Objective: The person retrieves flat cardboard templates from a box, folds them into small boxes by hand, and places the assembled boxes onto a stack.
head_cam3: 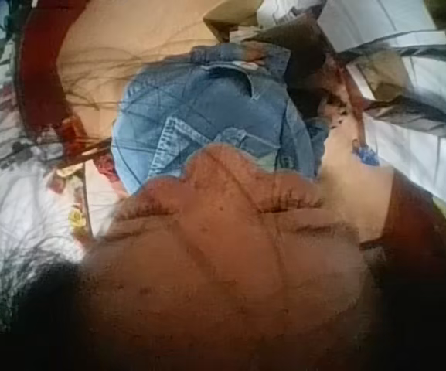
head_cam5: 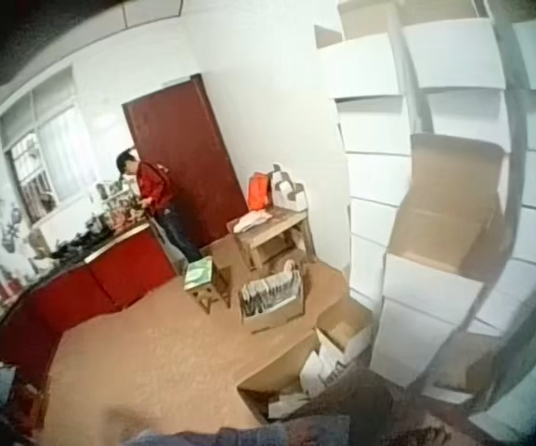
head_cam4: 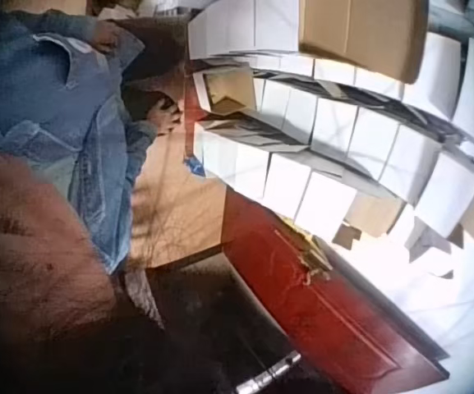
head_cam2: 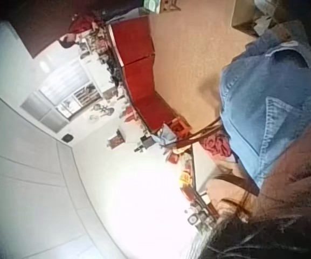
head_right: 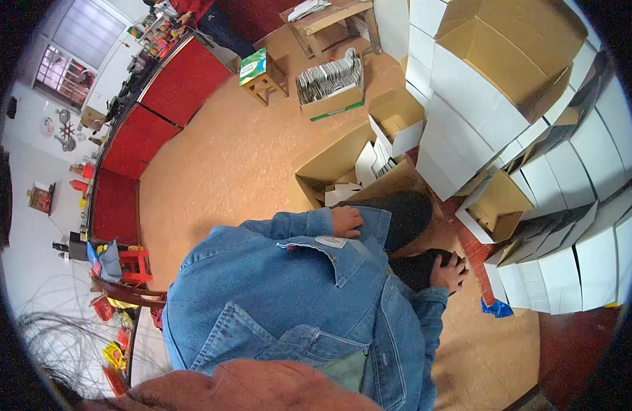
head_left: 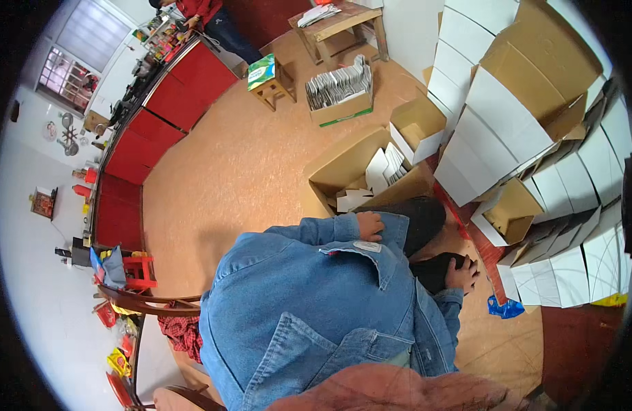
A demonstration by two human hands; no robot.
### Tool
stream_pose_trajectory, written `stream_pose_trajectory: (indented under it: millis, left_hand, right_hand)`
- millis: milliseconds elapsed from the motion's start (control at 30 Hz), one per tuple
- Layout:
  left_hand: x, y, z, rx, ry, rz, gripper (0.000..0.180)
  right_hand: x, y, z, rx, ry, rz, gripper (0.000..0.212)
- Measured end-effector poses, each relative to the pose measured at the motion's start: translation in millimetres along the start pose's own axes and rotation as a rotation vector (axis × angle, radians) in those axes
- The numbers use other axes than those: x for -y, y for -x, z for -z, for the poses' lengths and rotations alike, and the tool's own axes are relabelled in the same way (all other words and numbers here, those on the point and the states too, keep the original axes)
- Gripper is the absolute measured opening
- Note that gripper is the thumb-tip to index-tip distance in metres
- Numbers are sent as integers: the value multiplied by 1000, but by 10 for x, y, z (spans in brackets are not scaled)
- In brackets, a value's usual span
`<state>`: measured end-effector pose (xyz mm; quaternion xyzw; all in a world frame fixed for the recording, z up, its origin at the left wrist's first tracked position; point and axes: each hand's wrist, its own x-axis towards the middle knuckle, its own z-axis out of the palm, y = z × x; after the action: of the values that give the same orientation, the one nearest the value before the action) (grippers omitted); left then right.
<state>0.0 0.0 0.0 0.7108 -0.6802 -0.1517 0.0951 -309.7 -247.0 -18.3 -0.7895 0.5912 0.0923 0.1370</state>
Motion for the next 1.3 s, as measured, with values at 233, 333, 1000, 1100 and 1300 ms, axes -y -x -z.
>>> stream_pose_trajectory:
  millis: [233, 333, 1000, 1100, 1300]
  left_hand:
    - [-266, 147, 334, -1, 22, -15, 30]
    - [-517, 292, 561, -91, 81, 43, 29]
    - [1357, 38, -251, -303, 1143, 690, 18]
    - [2057, 379, -763, -297, 1315, 901, 17]
    - [2237, 677, -1565, -149, 1000, 971, 17]
  right_hand:
    - [-307, -386, -471, -149, -172, 58, 67]
    - [-170, -403, -428, -107, -218, 79, 67]
    - [121, 761, -367, -271, 235, 103, 69]
    - [130, 722, -298, -237, 193, 108, 66]
    - [289, 617, -291, -201, 195, 75, 66]
